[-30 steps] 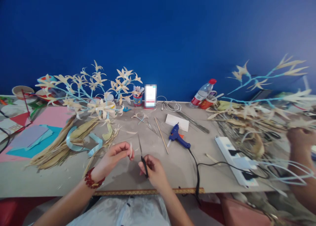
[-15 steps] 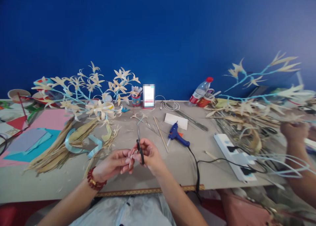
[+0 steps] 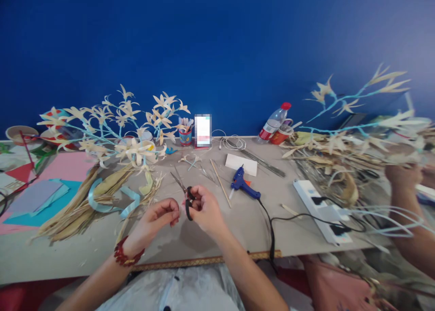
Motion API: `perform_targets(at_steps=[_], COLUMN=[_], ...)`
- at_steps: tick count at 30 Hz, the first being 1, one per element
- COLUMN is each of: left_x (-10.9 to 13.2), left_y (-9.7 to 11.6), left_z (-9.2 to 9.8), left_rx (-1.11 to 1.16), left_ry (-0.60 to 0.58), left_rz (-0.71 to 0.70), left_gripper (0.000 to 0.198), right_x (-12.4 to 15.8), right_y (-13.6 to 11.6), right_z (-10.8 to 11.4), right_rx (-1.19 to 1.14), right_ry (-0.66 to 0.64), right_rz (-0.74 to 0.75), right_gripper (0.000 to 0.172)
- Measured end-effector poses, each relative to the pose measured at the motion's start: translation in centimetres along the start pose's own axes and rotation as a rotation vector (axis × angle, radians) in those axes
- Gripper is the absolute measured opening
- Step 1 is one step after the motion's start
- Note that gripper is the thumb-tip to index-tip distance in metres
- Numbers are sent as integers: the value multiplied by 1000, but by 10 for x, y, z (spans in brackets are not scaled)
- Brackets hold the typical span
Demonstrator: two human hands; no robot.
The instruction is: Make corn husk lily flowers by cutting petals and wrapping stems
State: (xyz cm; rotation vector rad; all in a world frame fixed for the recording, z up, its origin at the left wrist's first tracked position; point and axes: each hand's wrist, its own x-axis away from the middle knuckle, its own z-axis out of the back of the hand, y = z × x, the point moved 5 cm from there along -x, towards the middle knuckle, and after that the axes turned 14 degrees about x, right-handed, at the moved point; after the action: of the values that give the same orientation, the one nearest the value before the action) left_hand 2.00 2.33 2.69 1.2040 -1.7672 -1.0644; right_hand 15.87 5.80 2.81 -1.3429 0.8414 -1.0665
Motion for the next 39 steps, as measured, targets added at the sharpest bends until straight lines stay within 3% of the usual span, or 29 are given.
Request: perform_targets(at_steps=[6,9,13,19,23,26,32,39], left_x=[-3,-8,-4,18,22,22,22,11], left_y=[-5,-10,-7,-24,-35,-37,-35,-26], left_z=[0,5,18,13,5,-1,0,12], left_rx=[2,-29,-326,-924,-1123,-1176,-1002,-88], left_ry=[31,73,120,-149,-188,-216,-186,17], left_rz=[-22,-45,-108,-28,-40,-39,-39,56], left_gripper=[19,18,16,9,16,7,7,13], right_x=[3,4,5,15,18,20,23,28], right_y=[10,15,24,43,50,53,57,61], right_z=[-8,-4,13,16,10,8,9,-8], right_rx=[-133,-131,-14,-12,-22,-15,-19,-183], right_ry=[7,86,217,183,156,136,113,8], right_rz=[-26,-27,-83,-160,-165,-151,-139,-182], right_gripper=[36,34,31,35,36,35,34,37])
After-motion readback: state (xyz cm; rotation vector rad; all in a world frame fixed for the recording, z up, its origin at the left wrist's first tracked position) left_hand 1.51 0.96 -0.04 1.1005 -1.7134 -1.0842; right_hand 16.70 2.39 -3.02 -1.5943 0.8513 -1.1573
